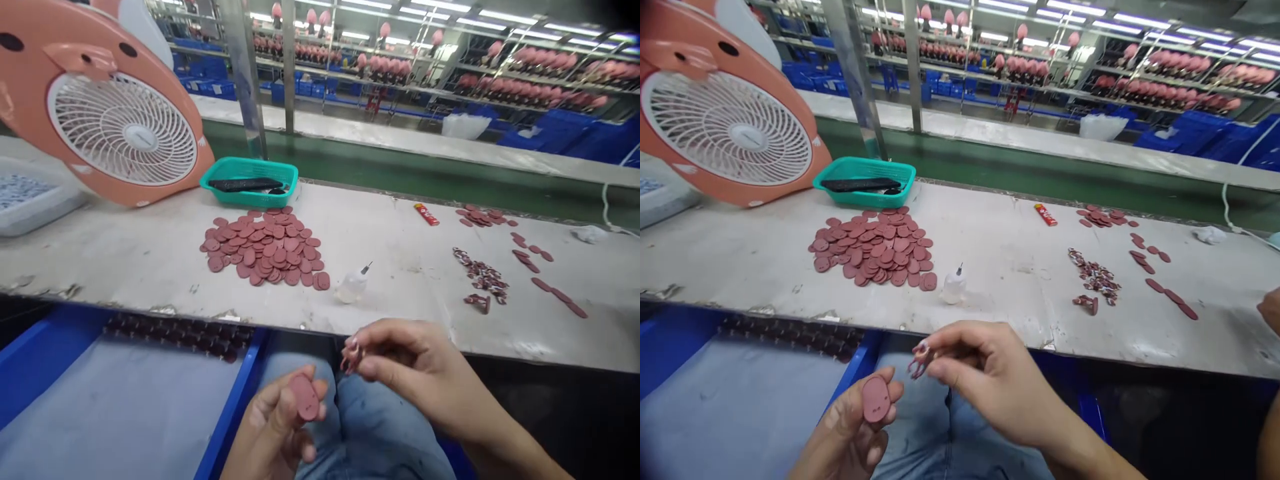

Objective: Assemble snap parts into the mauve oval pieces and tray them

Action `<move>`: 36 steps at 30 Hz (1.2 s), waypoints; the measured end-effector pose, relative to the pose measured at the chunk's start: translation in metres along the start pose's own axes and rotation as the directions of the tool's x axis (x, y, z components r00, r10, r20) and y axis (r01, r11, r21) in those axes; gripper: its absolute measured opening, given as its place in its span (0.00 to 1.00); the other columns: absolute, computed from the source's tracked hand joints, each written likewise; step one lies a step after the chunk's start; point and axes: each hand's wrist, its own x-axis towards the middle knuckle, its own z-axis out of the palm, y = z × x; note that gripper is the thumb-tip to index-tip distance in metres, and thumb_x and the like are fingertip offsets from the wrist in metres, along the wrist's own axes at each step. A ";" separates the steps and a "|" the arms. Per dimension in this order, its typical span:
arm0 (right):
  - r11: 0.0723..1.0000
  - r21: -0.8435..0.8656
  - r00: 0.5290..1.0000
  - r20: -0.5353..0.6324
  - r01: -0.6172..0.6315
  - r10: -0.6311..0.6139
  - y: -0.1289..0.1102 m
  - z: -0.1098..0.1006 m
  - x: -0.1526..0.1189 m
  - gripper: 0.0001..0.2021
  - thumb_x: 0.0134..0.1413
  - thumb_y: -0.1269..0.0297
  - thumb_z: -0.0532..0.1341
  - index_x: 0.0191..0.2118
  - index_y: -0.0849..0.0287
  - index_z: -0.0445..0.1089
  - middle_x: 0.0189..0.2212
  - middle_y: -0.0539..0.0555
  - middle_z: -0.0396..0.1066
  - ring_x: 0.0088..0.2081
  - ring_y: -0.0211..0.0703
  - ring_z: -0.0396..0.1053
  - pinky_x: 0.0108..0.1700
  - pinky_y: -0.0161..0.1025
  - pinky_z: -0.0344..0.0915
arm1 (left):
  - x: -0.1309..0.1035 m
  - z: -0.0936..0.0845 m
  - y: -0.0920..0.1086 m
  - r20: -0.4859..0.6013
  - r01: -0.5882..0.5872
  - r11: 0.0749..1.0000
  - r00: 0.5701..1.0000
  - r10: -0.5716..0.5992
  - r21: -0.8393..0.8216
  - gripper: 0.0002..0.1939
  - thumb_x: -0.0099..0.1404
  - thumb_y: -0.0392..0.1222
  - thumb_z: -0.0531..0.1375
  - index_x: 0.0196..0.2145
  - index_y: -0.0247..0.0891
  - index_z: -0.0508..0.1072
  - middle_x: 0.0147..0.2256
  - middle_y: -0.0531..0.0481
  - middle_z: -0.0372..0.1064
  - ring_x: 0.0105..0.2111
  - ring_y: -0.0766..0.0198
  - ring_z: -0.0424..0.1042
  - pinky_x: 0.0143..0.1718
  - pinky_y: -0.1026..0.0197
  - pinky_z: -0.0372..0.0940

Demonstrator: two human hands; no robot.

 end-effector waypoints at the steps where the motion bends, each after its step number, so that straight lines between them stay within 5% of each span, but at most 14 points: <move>1: 0.999 -0.001 0.999 0.042 0.032 -0.032 -0.004 0.007 -0.002 0.05 0.59 0.63 0.67 0.41 0.54 0.78 0.36 0.51 0.81 0.37 0.39 0.79 0.41 0.33 0.74 | -0.002 0.001 0.000 0.023 0.002 1.000 1.000 -0.002 0.009 0.25 0.34 0.56 0.79 0.29 0.39 0.85 0.25 0.46 0.81 0.22 0.67 0.75 0.15 0.74 0.63; 6: 0.951 -0.191 0.968 0.105 0.244 -0.228 -0.014 0.019 -0.002 0.04 0.57 0.71 0.69 0.37 0.55 0.78 0.31 0.47 0.78 0.32 0.32 0.73 0.36 0.27 0.68 | -0.009 0.000 -0.001 0.131 0.014 1.000 0.991 -0.017 0.025 0.23 0.40 0.54 0.78 0.30 0.36 0.85 0.24 0.49 0.78 0.22 0.69 0.73 0.16 0.74 0.64; 20: 0.912 -0.272 0.942 0.219 0.308 -0.253 -0.019 0.018 -0.004 0.02 0.60 0.69 0.67 0.38 0.59 0.78 0.30 0.51 0.78 0.31 0.35 0.74 0.37 0.32 0.68 | -0.016 -0.002 0.000 0.149 0.065 0.998 0.987 -0.066 0.008 0.16 0.44 0.51 0.77 0.22 0.37 0.82 0.23 0.51 0.75 0.23 0.69 0.70 0.17 0.73 0.64; 36: 0.905 -0.271 0.927 0.279 0.327 -0.251 -0.021 0.015 0.000 0.03 0.61 0.70 0.66 0.39 0.60 0.78 0.31 0.51 0.79 0.31 0.34 0.74 0.37 0.30 0.69 | -0.019 -0.001 0.003 0.148 0.100 0.995 0.984 -0.100 0.008 0.18 0.44 0.53 0.77 0.26 0.37 0.83 0.24 0.52 0.72 0.23 0.70 0.69 0.17 0.74 0.64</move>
